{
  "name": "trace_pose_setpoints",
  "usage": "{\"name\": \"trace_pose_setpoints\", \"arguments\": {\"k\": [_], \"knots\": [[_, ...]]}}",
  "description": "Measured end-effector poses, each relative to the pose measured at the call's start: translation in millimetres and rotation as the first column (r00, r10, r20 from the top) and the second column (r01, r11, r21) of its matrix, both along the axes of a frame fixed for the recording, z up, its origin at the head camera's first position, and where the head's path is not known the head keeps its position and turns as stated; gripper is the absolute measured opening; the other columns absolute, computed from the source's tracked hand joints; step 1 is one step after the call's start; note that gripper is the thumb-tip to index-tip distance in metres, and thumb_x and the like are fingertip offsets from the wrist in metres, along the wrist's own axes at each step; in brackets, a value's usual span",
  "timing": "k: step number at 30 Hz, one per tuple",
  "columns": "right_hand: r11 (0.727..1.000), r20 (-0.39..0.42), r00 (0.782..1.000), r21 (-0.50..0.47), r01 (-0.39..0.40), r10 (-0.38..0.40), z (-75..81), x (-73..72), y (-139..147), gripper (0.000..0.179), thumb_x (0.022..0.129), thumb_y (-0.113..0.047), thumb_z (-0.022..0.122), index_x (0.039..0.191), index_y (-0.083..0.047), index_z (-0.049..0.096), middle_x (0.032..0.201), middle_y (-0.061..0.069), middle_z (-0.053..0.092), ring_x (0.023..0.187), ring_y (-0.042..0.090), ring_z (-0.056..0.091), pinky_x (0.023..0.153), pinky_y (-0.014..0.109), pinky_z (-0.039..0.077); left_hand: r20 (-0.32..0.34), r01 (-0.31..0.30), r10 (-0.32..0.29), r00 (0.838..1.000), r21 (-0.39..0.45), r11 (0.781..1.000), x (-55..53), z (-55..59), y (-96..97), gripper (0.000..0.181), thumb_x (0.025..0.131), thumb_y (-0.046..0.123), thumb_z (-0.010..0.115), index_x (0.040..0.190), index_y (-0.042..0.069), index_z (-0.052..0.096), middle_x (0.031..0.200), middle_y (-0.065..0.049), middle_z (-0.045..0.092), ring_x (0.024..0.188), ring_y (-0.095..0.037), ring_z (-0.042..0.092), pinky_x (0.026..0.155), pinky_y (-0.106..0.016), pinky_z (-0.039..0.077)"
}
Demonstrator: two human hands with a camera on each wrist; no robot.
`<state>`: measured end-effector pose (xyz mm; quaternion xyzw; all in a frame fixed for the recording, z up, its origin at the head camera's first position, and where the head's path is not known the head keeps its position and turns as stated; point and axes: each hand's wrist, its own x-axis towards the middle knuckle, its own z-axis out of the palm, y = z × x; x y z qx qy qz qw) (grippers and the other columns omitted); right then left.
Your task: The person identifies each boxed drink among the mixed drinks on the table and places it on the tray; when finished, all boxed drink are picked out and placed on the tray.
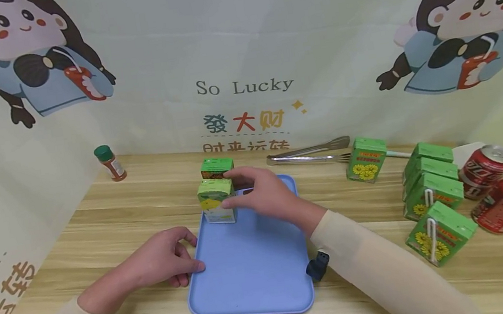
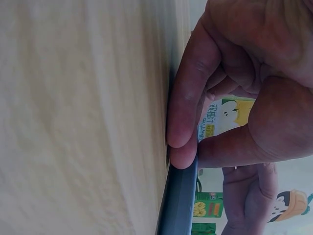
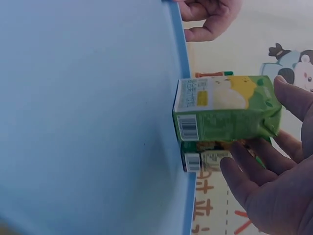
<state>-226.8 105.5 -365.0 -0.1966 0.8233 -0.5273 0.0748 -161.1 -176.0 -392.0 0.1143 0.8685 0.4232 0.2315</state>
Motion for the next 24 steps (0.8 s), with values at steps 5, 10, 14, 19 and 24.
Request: {"name": "trace_pose_setpoints", "arguments": {"k": [5,10,14,19,24], "knots": [[1.0,-0.023,1.0,-0.013,0.012,-0.012,2.6,8.7,15.7,0.066,0.093,-0.021,0.094,0.152,-0.009,0.067,0.147,0.01,0.071,0.136,0.037,0.069,0.114,0.05,0.057,0.003,-0.007,0.007,1.0,0.001,1.0,-0.2,-0.8,1.0,0.047,0.093,0.008,0.09,0.127,-0.006,0.06,0.072,-0.01,0.074,0.058,-0.023,0.073,0.056,-0.037,0.065],[0.999,-0.024,0.998,0.003,0.054,-0.054,3.6,14.0,30.8,0.067,0.094,-0.023,0.094,0.153,-0.01,0.066,0.15,0.009,0.07,0.137,0.037,0.068,0.115,0.05,0.056,0.005,-0.011,0.011,1.0,0.005,1.0,-1.0,-1.9,1.3,0.046,0.093,0.007,0.089,0.126,-0.006,0.06,0.072,-0.01,0.074,0.058,-0.023,0.073,0.056,-0.037,0.065],[0.996,-0.041,0.995,0.006,0.092,-0.091,3.6,15.4,45.0,0.065,0.094,-0.021,0.093,0.152,-0.009,0.067,0.15,0.011,0.07,0.138,0.04,0.067,0.114,0.049,0.056,0.008,-0.012,0.012,1.0,0.004,1.0,-1.3,-1.8,2.2,0.045,0.094,0.007,0.089,0.126,-0.005,0.06,0.072,-0.01,0.074,0.058,-0.023,0.073,0.056,-0.038,0.065],[0.988,-0.091,0.985,0.036,0.15,-0.146,2.4,15.6,65.9,0.064,0.095,-0.022,0.093,0.152,-0.009,0.067,0.151,0.012,0.069,0.14,0.039,0.065,0.117,0.051,0.054,0.011,-0.002,0.002,1.0,0.002,1.0,-0.5,-0.9,3.0,0.045,0.094,0.008,0.089,0.126,-0.005,0.06,0.072,-0.01,0.074,0.059,-0.023,0.073,0.056,-0.038,0.065],[0.973,-0.136,0.968,0.065,0.219,-0.209,2.7,14.3,84.5,0.064,0.096,-0.028,0.092,0.152,-0.009,0.067,0.154,0.012,0.067,0.144,0.039,0.061,0.121,0.055,0.049,0.005,-0.005,0.005,1.0,-0.001,1.0,-0.7,-1.1,2.1,0.046,0.094,0.009,0.09,0.127,-0.005,0.061,0.072,-0.01,0.074,0.058,-0.023,0.073,0.056,-0.037,0.065]]}}
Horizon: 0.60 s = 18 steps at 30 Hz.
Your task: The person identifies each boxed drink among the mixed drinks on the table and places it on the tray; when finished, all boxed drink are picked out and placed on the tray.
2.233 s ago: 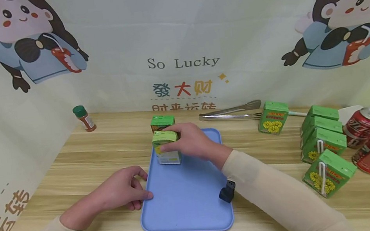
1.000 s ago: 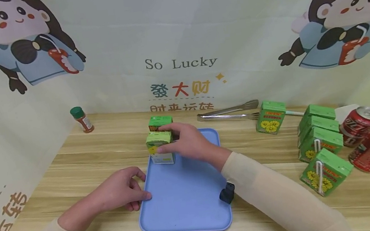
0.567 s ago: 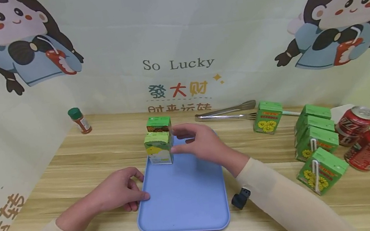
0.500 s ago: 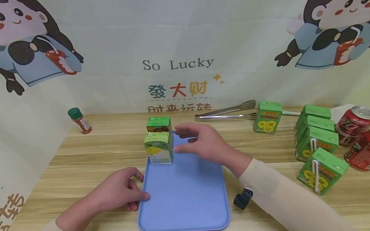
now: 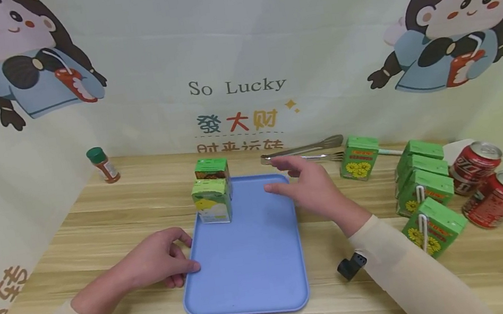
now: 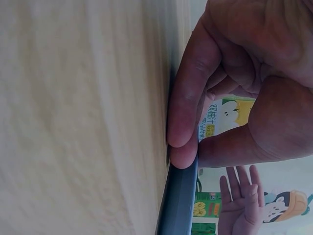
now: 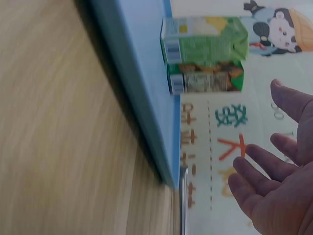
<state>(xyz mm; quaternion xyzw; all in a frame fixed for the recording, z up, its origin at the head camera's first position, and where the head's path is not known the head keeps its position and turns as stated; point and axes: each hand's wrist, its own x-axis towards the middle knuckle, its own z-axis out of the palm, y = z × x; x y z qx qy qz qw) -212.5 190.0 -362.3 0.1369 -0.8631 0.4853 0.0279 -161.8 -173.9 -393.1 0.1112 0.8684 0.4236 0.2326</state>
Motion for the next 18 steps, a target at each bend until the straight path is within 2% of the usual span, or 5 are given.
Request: {"name": "trace_pose_setpoints", "arguments": {"k": [4,9,18], "knots": [[0.996,-0.024,0.997,0.05,0.068,-0.067,1.3,-0.6,13.3,0.066,0.096,-0.033,0.091,0.153,-0.012,0.066,0.157,0.01,0.065,0.147,0.042,0.056,0.123,0.058,0.046,-0.008,-0.002,0.002,1.0,-0.003,1.0,-0.9,-0.7,-0.5,0.045,0.094,0.01,0.089,0.126,-0.005,0.061,0.072,-0.009,0.074,0.058,-0.022,0.073,0.056,-0.038,0.065],[0.985,-0.07,0.988,0.097,0.141,-0.134,2.1,-2.3,27.0,0.069,0.097,-0.037,0.091,0.156,-0.012,0.064,0.161,0.012,0.062,0.152,0.04,0.051,0.125,0.061,0.042,-0.007,0.002,-0.002,1.0,0.003,1.0,-0.9,-0.5,-0.7,0.045,0.095,0.009,0.089,0.126,-0.006,0.06,0.072,-0.01,0.074,0.058,-0.022,0.073,0.056,-0.038,0.065],[0.943,-0.202,0.953,0.202,0.265,-0.225,3.9,-7.3,44.7,0.068,0.098,-0.032,0.089,0.155,-0.005,0.062,0.161,0.02,0.059,0.151,0.045,0.051,0.123,0.065,0.042,-0.004,0.004,-0.004,1.0,0.011,1.0,-0.7,-0.8,-0.9,0.044,0.095,0.008,0.088,0.126,-0.006,0.06,0.072,-0.01,0.074,0.058,-0.023,0.073,0.056,-0.038,0.065]]}}
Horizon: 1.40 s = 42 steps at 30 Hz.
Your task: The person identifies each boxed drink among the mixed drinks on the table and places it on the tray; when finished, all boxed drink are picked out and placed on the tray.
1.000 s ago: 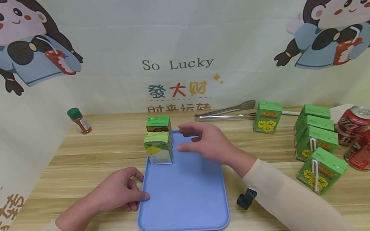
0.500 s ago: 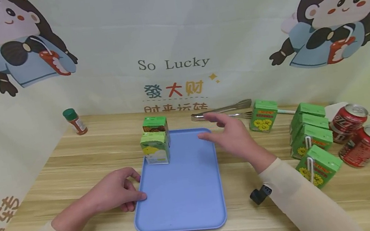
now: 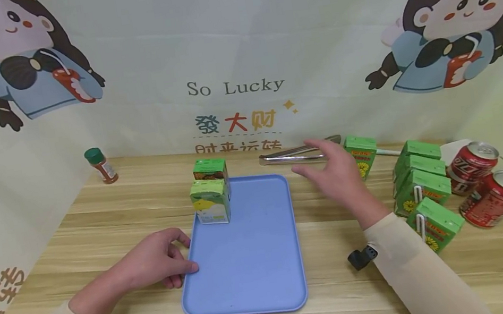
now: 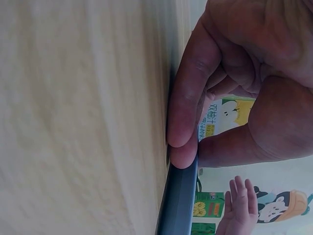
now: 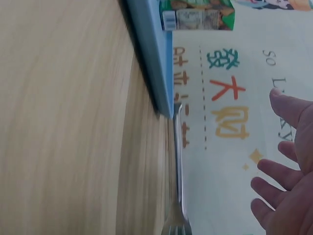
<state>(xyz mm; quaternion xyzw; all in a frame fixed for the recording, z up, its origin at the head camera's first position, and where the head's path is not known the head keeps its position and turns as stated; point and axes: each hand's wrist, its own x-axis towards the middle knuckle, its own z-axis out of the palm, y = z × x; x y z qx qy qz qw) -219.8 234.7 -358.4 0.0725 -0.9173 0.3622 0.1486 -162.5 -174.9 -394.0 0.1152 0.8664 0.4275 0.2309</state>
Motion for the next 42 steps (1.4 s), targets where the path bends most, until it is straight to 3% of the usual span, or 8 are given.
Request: {"name": "trace_pose_setpoints", "arguments": {"k": [5,11,24,33,42], "knots": [[0.994,-0.084,0.995,0.084,0.065,-0.057,-4.2,-1.4,8.6,0.068,0.099,-0.033,0.089,0.154,-0.002,0.062,0.163,0.023,0.055,0.152,0.049,0.047,0.125,0.067,0.037,-0.001,0.0,0.0,1.0,-0.01,1.0,-0.2,0.5,-0.7,0.044,0.095,0.008,0.088,0.126,-0.005,0.06,0.072,-0.01,0.074,0.058,-0.023,0.073,0.056,-0.038,0.065],[0.973,-0.16,0.974,0.138,0.183,-0.161,-12.1,-3.7,19.3,0.074,0.098,-0.036,0.089,0.152,0.005,0.059,0.165,0.029,0.049,0.155,0.052,0.041,0.13,0.068,0.027,0.005,0.004,-0.004,1.0,0.002,1.0,-0.5,-0.2,0.1,0.045,0.095,0.008,0.089,0.127,-0.005,0.06,0.073,-0.01,0.075,0.059,-0.023,0.073,0.057,-0.038,0.065],[0.931,-0.08,0.951,0.195,0.308,-0.298,-18.6,-10.2,35.1,0.096,0.099,-0.051,0.084,0.162,0.009,0.044,0.17,0.036,0.036,0.164,0.056,0.019,0.136,0.066,0.006,-0.002,0.01,-0.01,1.0,0.012,1.0,1.5,-4.6,-0.3,0.045,0.094,0.011,0.089,0.125,-0.005,0.061,0.071,-0.01,0.074,0.057,-0.023,0.073,0.056,-0.039,0.065],[0.929,-0.019,0.948,0.193,0.316,-0.319,-20.1,-10.4,37.9,0.103,0.1,-0.051,0.083,0.165,0.012,0.035,0.173,0.036,0.029,0.166,0.054,0.011,0.134,0.069,0.014,0.001,0.01,-0.01,1.0,0.013,1.0,0.6,-3.1,-0.8,0.044,0.094,0.01,0.089,0.124,-0.005,0.06,0.072,-0.011,0.074,0.057,-0.023,0.072,0.055,-0.039,0.065],[0.923,-0.037,0.941,0.184,0.338,-0.337,-21.6,-10.3,39.4,0.094,0.102,-0.044,0.083,0.162,0.014,0.039,0.17,0.034,0.034,0.159,0.052,0.022,0.128,0.068,0.028,0.004,0.009,-0.009,1.0,0.02,1.0,-0.7,-1.3,-1.1,0.044,0.094,0.009,0.089,0.124,-0.005,0.06,0.071,-0.011,0.074,0.057,-0.023,0.073,0.055,-0.038,0.065]]}}
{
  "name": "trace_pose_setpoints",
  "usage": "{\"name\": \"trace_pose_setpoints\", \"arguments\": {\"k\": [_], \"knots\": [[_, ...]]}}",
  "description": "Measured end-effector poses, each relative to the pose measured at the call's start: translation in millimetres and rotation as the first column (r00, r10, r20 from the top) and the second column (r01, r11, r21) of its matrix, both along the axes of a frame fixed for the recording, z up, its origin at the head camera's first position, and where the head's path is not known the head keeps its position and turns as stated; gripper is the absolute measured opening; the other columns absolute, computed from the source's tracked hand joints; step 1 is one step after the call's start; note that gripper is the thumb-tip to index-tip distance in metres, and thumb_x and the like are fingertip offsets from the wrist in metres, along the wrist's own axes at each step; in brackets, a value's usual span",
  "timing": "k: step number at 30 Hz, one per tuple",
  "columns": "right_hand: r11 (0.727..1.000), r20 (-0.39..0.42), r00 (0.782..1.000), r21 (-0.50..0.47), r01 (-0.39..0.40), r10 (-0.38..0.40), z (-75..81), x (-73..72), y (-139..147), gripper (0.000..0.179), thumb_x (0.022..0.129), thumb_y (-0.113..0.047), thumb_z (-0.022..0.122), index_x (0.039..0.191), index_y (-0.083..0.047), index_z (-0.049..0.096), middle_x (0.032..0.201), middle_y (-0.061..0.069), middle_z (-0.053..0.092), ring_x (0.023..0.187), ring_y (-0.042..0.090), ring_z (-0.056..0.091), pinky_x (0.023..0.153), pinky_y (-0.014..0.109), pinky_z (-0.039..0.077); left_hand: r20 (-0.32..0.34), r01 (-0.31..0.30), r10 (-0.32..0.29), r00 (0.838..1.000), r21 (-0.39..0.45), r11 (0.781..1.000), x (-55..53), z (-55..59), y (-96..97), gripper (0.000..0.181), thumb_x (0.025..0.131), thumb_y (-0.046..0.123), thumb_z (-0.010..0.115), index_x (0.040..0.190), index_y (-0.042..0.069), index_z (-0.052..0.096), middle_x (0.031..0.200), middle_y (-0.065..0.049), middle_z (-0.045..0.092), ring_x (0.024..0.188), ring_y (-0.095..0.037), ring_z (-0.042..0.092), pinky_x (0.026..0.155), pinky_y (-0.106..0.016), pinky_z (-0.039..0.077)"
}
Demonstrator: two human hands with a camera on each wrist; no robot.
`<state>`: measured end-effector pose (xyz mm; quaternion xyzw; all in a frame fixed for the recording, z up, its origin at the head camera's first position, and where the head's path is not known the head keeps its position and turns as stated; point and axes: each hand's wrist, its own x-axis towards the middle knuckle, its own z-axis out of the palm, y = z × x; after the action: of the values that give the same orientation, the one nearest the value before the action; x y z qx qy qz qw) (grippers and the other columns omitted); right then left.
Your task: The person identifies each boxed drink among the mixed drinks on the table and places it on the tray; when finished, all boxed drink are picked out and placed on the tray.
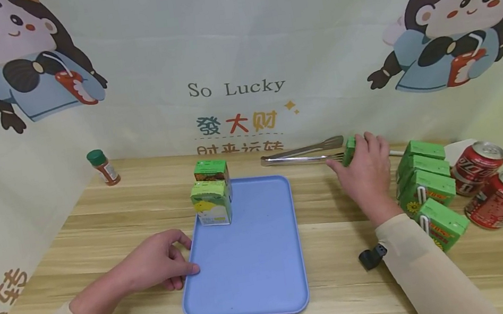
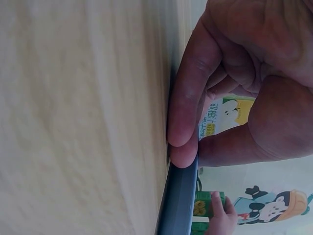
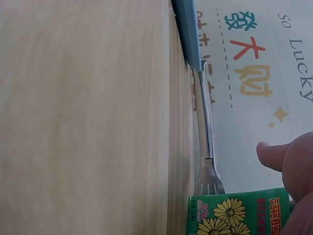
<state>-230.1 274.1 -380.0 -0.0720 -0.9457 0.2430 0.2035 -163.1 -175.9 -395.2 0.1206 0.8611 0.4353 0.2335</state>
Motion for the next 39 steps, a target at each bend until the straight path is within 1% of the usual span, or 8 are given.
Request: {"name": "trace_pose_setpoints", "arguments": {"k": [7,12,18,21,25,30,39], "knots": [[1.0,-0.009,1.0,-0.003,0.016,-0.016,0.0,0.6,0.4,0.086,0.106,-0.041,0.079,0.163,0.012,0.041,0.168,0.034,0.037,0.154,0.053,0.026,0.123,0.071,0.031,0.002,-0.003,0.003,1.0,-0.004,1.0,-1.3,0.3,0.3,0.043,0.094,0.008,0.089,0.123,-0.005,0.06,0.072,-0.011,0.074,0.058,-0.023,0.073,0.056,-0.038,0.065],[1.0,-0.021,1.0,-0.025,0.02,-0.02,0.8,2.0,-0.3,0.079,0.108,-0.036,0.077,0.162,0.011,0.044,0.164,0.033,0.04,0.151,0.053,0.027,0.119,0.072,0.033,-0.001,-0.002,0.002,1.0,-0.008,1.0,-1.8,0.2,0.4,0.044,0.094,0.008,0.089,0.124,-0.005,0.06,0.072,-0.011,0.074,0.058,-0.022,0.073,0.056,-0.038,0.065],[0.997,-0.029,0.999,-0.062,0.038,-0.04,0.8,0.6,-0.8,0.069,0.111,-0.031,0.072,0.161,0.008,0.047,0.161,0.032,0.044,0.148,0.052,0.029,0.116,0.071,0.034,0.0,-0.002,0.002,1.0,-0.002,1.0,-1.4,0.3,-0.1,0.044,0.094,0.008,0.089,0.123,-0.005,0.06,0.072,-0.011,0.074,0.057,-0.023,0.073,0.056,-0.039,0.065],[0.996,-0.037,0.999,-0.076,0.036,-0.038,1.2,-0.5,-0.3,0.063,0.113,-0.029,0.068,0.16,0.008,0.049,0.159,0.033,0.046,0.146,0.052,0.032,0.115,0.069,0.036,-0.001,-0.003,0.003,1.0,-0.005,1.0,-1.0,0.6,0.0,0.044,0.094,0.008,0.089,0.123,-0.005,0.06,0.072,-0.011,0.074,0.057,-0.023,0.073,0.056,-0.039,0.065],[0.994,-0.046,0.999,-0.107,0.023,-0.028,2.2,-0.4,0.5,0.058,0.114,-0.024,0.065,0.158,0.009,0.051,0.153,0.036,0.05,0.139,0.053,0.037,0.11,0.067,0.038,-0.005,-0.002,0.002,1.0,-0.004,1.0,-0.9,0.1,-0.3,0.044,0.094,0.008,0.089,0.124,-0.006,0.059,0.071,-0.011,0.074,0.057,-0.023,0.073,0.056,-0.039,0.065],[0.988,-0.032,0.999,-0.153,0.022,-0.028,2.6,-0.6,1.2,0.059,0.114,-0.025,0.066,0.159,0.009,0.05,0.15,0.036,0.053,0.133,0.052,0.04,0.106,0.065,0.04,-0.008,-0.001,0.001,1.0,0.0,1.0,-0.9,-0.9,-0.9,0.045,0.094,0.009,0.089,0.124,-0.006,0.059,0.072,-0.01,0.074,0.058,-0.023,0.073,0.056,-0.039,0.066],[0.97,0.002,1.0,-0.241,0.027,-0.027,1.3,-0.4,3.1,0.067,0.112,-0.034,0.07,0.161,0.007,0.05,0.152,0.033,0.052,0.135,0.051,0.039,0.103,0.062,0.041,-0.011,0.002,-0.002,1.0,-0.009,1.0,-0.5,-0.6,-0.4,0.044,0.094,0.009,0.089,0.124,-0.005,0.06,0.072,-0.01,0.074,0.057,-0.023,0.073,0.056,-0.039,0.065]]}}
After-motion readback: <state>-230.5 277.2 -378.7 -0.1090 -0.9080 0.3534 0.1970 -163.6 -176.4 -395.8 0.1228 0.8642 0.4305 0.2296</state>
